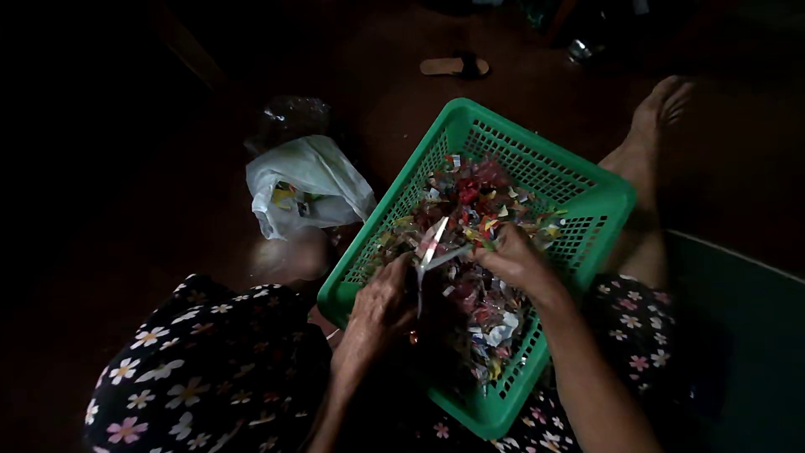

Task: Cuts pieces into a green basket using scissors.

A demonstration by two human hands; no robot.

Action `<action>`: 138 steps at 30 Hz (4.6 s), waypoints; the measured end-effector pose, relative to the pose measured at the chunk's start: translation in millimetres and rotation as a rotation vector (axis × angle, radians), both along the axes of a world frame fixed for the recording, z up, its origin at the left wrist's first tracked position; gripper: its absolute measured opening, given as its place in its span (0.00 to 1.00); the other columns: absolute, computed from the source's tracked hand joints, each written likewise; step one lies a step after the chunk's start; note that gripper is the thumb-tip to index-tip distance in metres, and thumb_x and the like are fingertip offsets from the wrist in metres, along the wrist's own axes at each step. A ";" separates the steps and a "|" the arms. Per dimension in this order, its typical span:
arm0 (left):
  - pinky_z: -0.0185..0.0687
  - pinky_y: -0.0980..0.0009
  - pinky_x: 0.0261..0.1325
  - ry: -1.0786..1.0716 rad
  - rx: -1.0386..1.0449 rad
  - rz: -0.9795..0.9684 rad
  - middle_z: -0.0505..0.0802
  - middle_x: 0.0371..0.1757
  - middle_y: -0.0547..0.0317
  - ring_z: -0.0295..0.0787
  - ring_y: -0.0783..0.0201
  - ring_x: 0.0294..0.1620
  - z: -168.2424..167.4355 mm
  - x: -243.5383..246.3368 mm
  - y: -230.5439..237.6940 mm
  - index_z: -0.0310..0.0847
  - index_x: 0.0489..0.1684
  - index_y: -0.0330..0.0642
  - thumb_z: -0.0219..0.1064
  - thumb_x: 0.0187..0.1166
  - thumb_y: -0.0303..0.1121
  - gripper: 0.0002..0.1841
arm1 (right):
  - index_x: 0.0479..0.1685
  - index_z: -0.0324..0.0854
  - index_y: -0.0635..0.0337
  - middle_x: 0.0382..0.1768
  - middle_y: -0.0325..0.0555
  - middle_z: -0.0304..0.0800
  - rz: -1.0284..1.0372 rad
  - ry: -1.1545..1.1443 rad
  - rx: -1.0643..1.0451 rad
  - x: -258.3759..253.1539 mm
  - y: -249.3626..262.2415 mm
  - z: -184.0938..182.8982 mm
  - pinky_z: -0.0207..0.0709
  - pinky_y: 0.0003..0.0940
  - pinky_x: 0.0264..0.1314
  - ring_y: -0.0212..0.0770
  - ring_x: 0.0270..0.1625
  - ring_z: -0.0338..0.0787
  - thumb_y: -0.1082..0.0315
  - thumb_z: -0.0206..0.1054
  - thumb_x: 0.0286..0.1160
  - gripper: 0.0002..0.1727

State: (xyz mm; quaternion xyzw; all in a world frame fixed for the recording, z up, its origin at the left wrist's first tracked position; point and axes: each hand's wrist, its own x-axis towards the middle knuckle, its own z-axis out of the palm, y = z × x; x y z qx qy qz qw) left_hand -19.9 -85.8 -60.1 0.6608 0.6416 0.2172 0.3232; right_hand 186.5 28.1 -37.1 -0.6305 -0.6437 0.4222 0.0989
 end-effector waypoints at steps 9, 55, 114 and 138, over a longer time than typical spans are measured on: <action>0.83 0.41 0.33 0.184 0.167 0.195 0.94 0.29 0.46 0.92 0.42 0.29 -9.5 13.5 6.5 0.91 0.55 0.42 0.68 0.74 0.28 0.14 | 0.50 0.83 0.71 0.41 0.63 0.87 0.088 -0.100 0.001 -2.8 -0.4 9.9 0.78 0.59 0.51 0.58 0.47 0.86 0.68 0.79 0.69 0.17; 0.85 0.44 0.34 0.208 0.178 0.124 0.95 0.35 0.45 0.94 0.42 0.33 -9.7 24.1 2.4 0.90 0.54 0.39 0.68 0.76 0.30 0.12 | 0.66 0.80 0.72 0.54 0.65 0.89 0.159 -0.086 -0.124 -14.6 -10.2 -3.1 0.78 0.54 0.66 0.56 0.58 0.88 0.67 0.74 0.74 0.24; 0.83 0.40 0.52 -0.127 -0.215 -0.217 0.92 0.45 0.41 0.91 0.43 0.49 23.5 -19.7 -10.5 0.75 0.73 0.34 0.60 0.85 0.47 0.27 | 0.78 0.71 0.64 0.75 0.71 0.74 0.140 -0.171 0.341 18.6 41.6 5.4 0.74 0.75 0.65 0.73 0.69 0.81 0.58 0.77 0.74 0.35; 0.82 0.44 0.62 0.081 -0.137 -0.043 0.86 0.69 0.38 0.83 0.38 0.71 1.0 22.7 1.5 0.67 0.85 0.39 0.65 0.82 0.36 0.30 | 0.60 0.87 0.66 0.55 0.61 0.91 0.019 -0.063 0.040 -4.8 -30.7 -14.9 0.76 0.58 0.70 0.54 0.61 0.89 0.66 0.82 0.64 0.24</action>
